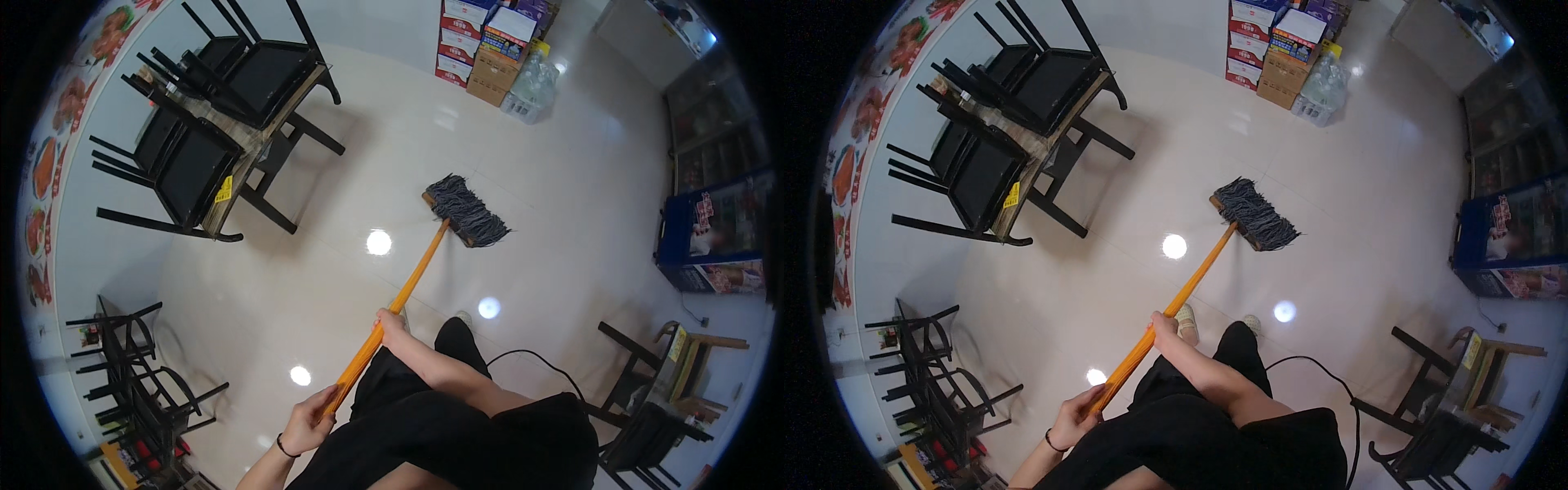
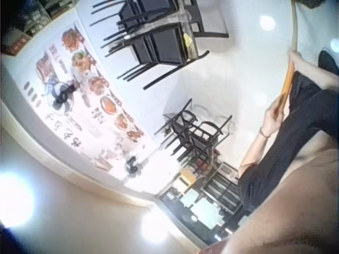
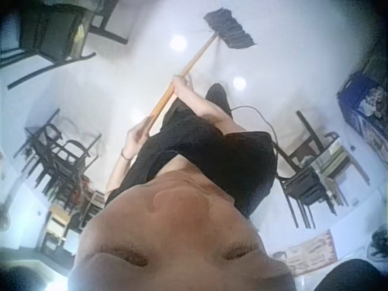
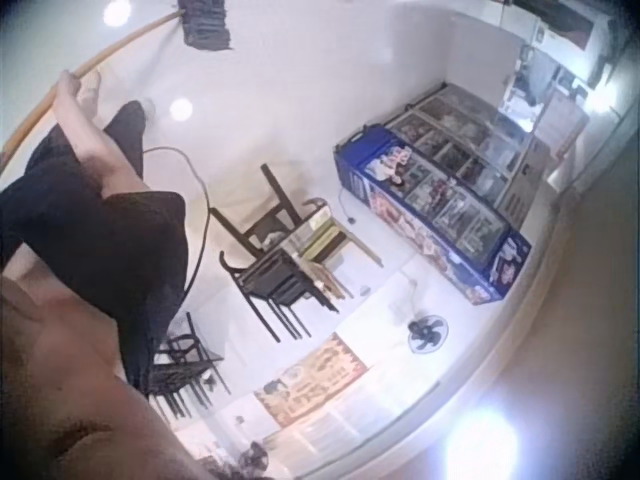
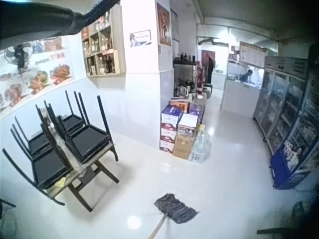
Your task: The person mops the tiled floor of a small shop using a long-handled mop. They move systematically around stacked chairs and tables, covering the area near a beverage refrigerator and a glass door.
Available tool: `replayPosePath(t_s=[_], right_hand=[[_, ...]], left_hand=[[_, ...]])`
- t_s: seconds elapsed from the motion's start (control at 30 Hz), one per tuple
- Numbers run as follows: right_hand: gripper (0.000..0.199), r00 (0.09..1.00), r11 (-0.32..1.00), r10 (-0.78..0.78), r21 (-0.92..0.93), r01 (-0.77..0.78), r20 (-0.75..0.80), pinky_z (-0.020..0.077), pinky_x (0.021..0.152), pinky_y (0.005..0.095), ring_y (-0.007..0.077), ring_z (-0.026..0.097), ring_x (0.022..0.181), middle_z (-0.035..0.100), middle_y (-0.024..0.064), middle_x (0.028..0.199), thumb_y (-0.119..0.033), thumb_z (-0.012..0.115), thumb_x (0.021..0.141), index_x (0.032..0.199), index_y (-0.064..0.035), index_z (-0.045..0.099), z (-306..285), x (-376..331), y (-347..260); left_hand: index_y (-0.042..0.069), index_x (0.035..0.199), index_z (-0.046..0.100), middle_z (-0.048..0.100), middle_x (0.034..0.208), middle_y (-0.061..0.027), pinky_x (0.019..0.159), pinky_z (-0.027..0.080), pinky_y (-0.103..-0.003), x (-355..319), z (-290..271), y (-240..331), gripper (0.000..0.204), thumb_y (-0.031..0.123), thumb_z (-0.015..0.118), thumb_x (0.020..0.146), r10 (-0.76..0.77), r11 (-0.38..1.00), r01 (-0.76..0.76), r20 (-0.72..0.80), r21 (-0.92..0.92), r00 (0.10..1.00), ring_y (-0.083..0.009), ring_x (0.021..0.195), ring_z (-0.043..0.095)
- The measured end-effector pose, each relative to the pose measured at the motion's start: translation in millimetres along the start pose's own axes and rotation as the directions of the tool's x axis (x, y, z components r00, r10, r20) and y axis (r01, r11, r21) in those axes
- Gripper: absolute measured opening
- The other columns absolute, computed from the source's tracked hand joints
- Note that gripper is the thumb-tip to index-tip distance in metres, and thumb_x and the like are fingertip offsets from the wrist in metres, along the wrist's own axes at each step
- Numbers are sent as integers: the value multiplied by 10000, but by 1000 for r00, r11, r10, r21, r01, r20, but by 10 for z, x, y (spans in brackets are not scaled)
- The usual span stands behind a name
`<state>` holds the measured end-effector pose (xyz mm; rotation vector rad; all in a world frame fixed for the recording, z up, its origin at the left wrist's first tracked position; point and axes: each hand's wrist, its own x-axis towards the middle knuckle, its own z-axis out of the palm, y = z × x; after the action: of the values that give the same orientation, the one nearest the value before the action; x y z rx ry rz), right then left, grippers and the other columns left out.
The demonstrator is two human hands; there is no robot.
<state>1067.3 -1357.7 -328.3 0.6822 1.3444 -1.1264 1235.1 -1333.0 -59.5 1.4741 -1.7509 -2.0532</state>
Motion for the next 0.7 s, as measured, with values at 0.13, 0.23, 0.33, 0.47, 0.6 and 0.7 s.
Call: replayPosePath(t_s=[0.13,0.23,0.33,0.47,0.6,0.7], right_hand=[[66,999,978,-50,-202,48,-8,413,394,347,215,464,445,452,95,553,-16,486,685,713,16,436,124,540,263],[61,996,962,-77,-268,60,-55,426,402,358,232,492,467,477,118,573,1,489,673,682,42,445,315,636,297],[69,991,962,-67,-272,32,-120,434,398,356,241,506,466,483,132,574,12,493,662,676,62,448,520,658,135],[101,987,979,-81,-199,52,-141,441,392,349,243,511,448,484,143,570,12,500,657,702,80,440,730,602,-128],[123,978,977,-106,-204,68,-182,453,393,348,243,518,451,492,150,576,11,497,658,728,89,433,894,882,-398],[146,979,976,-123,-196,90,-164,466,398,344,248,522,455,499,158,599,9,492,660,754,97,422,1036,869,-767]], left_hand=[[-54,1144,398,522,1014,-109,627,454,-217,226,-191,-263,404,-69,432,741,-130,988,125,-50,-86,990,-107,730,538],[-61,1122,413,533,979,-116,575,467,-223,366,-348,-249,376,-59,452,748,-177,981,167,-102,-102,979,-112,678,549],[-64,1090,436,557,906,-116,499,462,-218,524,-458,-203,340,-34,488,756,-199,978,186,-151,-93,968,-121,602,559],[-66,1067,456,575,866,-110,425,427,-202,778,-551,4,321,-14,510,755,-215,977,213,-200,-29,956,-126,556,565],[-61,1061,462,574,871,-120,396,412,-194,1132,-585,290,316,-16,513,752,-242,967,254,-208,32,948,-134,557,573],[-58,1063,461,572,871,-126,376,402,-193,1449,-636,509,324,-19,518,746,-253,960,273,-210,69,944,-139,555,576]])
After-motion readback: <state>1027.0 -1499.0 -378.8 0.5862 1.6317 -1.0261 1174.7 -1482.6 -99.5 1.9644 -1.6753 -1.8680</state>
